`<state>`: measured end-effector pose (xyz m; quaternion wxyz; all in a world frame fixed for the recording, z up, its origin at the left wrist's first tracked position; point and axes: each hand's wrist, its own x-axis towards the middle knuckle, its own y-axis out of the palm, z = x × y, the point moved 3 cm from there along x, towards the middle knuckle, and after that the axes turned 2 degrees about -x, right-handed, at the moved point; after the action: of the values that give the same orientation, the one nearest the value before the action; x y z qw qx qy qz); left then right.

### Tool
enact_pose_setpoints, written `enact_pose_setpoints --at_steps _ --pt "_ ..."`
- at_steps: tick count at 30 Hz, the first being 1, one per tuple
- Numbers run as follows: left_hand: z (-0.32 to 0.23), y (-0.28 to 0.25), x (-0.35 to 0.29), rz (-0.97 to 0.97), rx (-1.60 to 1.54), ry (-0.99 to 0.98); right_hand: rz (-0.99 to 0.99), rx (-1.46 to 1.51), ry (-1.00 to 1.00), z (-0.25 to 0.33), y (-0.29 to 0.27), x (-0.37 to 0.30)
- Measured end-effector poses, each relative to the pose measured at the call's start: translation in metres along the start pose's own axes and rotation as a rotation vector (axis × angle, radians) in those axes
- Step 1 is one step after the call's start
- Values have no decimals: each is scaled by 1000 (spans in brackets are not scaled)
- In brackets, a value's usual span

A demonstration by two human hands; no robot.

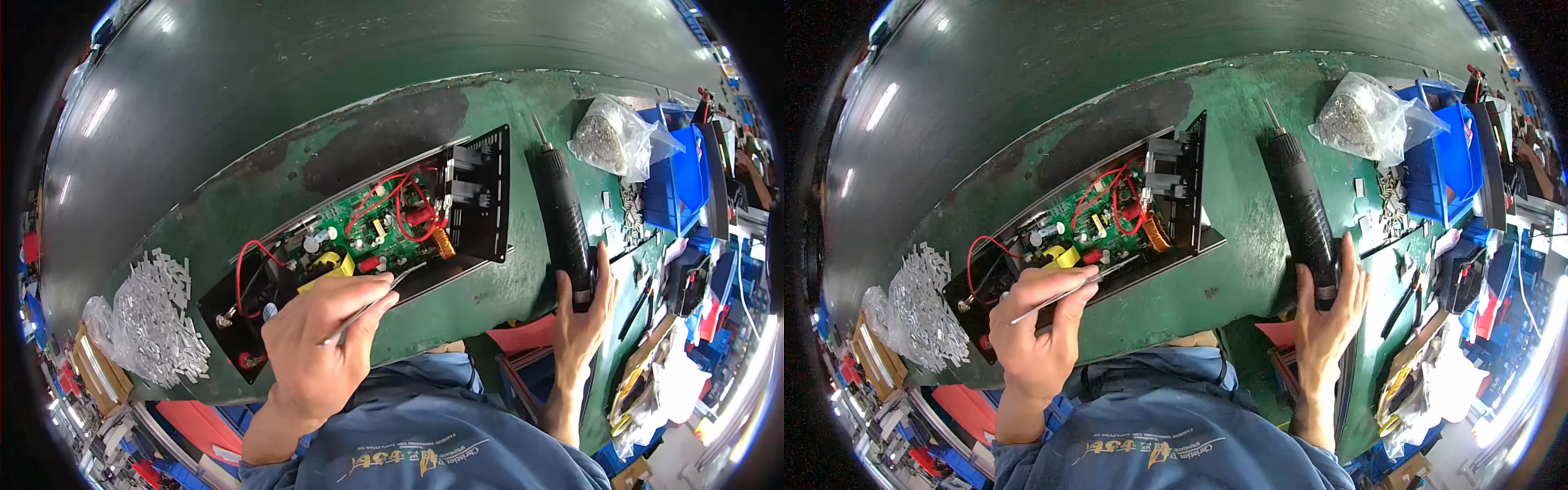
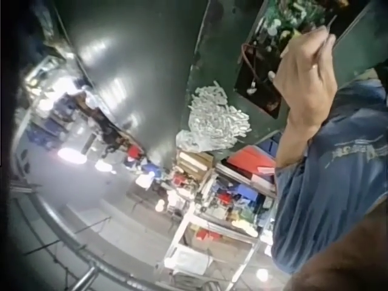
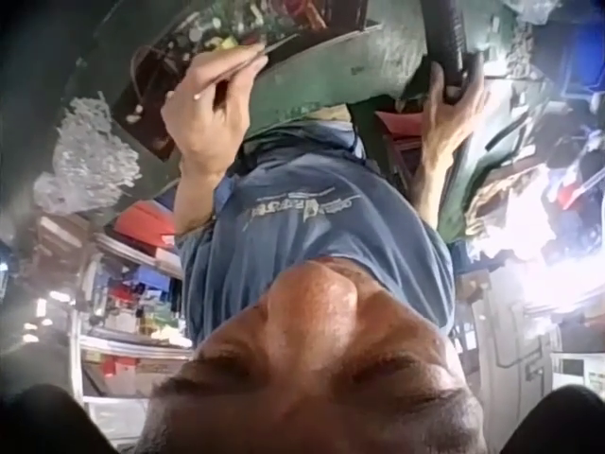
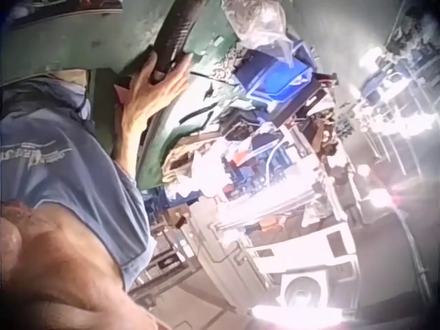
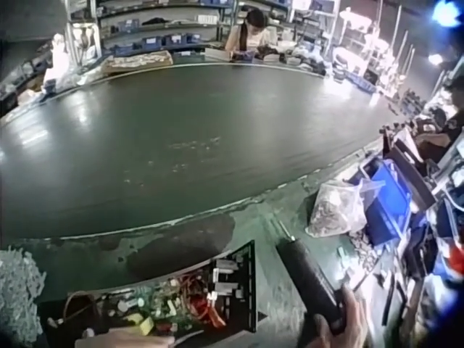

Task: Assembling an electronic power device by installing circuit boards and cooling fans into a metal chassis using an electric screwdriver.

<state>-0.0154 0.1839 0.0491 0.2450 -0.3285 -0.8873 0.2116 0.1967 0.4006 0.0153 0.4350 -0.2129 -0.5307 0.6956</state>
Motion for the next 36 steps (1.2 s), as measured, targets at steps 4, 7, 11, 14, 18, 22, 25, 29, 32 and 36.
enact_pose_setpoints --at_steps 4,7,11,14,18,22,25,29,32,36 --pt "0 4 5 54 100 115 103 235 172 -21 1 -48" --pt "-3 8 6 77 133 116 458 659 430 -23 -5 -98" --pt "3 12 4 33 143 139 934 1003 753 -10 -1 -141" --pt "4 16 6 17 164 153 1007 853 584 8 7 -145" --pt "4 16 5 20 196 178 925 735 390 18 3 -142" --pt "1 16 4 65 184 143 892 918 307 6 12 -146" --pt "3 17 4 69 180 138 863 943 227 1 14 -149" --pt "0 15 6 66 204 149 875 943 237 3 12 -145" --pt "-2 16 6 54 192 121 907 928 263 6 8 -141" --pt "3 16 5 16 212 156 965 915 342 9 6 -139"
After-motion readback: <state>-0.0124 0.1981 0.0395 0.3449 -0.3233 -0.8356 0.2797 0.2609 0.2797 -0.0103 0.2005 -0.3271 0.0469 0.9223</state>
